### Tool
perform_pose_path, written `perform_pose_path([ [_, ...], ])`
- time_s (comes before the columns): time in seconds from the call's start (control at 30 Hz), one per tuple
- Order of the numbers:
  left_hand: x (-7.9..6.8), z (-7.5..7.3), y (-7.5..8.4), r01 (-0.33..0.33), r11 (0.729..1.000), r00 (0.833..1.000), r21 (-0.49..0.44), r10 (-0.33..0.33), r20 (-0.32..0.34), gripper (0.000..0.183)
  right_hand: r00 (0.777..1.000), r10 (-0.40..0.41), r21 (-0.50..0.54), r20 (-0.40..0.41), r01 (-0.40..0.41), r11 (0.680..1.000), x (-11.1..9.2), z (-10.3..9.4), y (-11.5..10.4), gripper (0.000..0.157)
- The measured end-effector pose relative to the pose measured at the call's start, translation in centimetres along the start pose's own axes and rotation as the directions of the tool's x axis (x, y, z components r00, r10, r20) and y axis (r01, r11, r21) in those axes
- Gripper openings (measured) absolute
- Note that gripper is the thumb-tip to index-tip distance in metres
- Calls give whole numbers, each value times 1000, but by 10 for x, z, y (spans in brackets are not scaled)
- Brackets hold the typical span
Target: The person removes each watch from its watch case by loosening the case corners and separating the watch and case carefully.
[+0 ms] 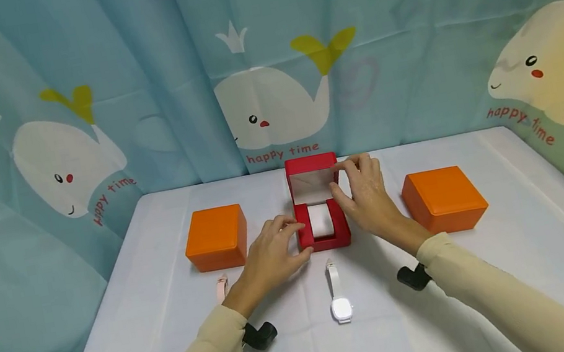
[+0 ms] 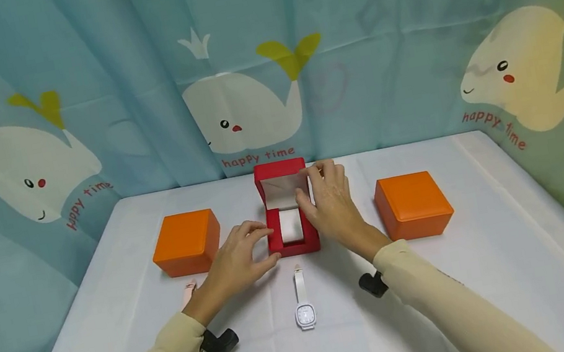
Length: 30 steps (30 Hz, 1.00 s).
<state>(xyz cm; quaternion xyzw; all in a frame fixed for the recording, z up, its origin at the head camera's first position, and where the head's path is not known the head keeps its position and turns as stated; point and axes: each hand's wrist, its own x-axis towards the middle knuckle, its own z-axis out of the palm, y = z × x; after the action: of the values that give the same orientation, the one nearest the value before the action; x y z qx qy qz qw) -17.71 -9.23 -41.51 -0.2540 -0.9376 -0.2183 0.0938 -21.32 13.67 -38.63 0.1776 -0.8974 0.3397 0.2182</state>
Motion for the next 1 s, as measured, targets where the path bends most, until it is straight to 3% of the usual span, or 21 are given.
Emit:
perform_pose_path([
  [0.1, -6, 1, -1, -7, 1000, 1000, 24, 8, -30, 42, 999, -25, -54, 36, 27, 998, 15, 2, -3, 47],
  [0.23, -7, 5, 0, 109, 992, 994, -55, -111, -22, 68, 988, -14, -114, 156, 32, 993, 33, 3, -6, 62],
  [0.37, -1, 10, 1, 258, 949, 966, -182, -251, 58, 94, 964, -3, -169, 267, 50, 984, 46, 3, -7, 62],
  [0.5, 6, 17, 0, 335, 908, 942, -253, -316, 110, 94, 941, -6, -227, 338, 87, 970, 54, 0, -8, 57],
  [0.67, 11, 21, -1, 363, 882, 931, -301, -354, 84, 84, 902, -7, -227, 432, 117, 967, 62, -8, -6, 59],
  [0.8, 9, 20, 0, 387, 870, 922, -305, -372, 108, 80, 864, -33, -213, 502, 161, 964, 65, -14, 0, 60],
  [1.0, 10, 20, 2, 381, 877, 924, -294, -364, 115, 77, 860, -59, -155, 506, 159, 975, 64, -19, 3, 58],
])
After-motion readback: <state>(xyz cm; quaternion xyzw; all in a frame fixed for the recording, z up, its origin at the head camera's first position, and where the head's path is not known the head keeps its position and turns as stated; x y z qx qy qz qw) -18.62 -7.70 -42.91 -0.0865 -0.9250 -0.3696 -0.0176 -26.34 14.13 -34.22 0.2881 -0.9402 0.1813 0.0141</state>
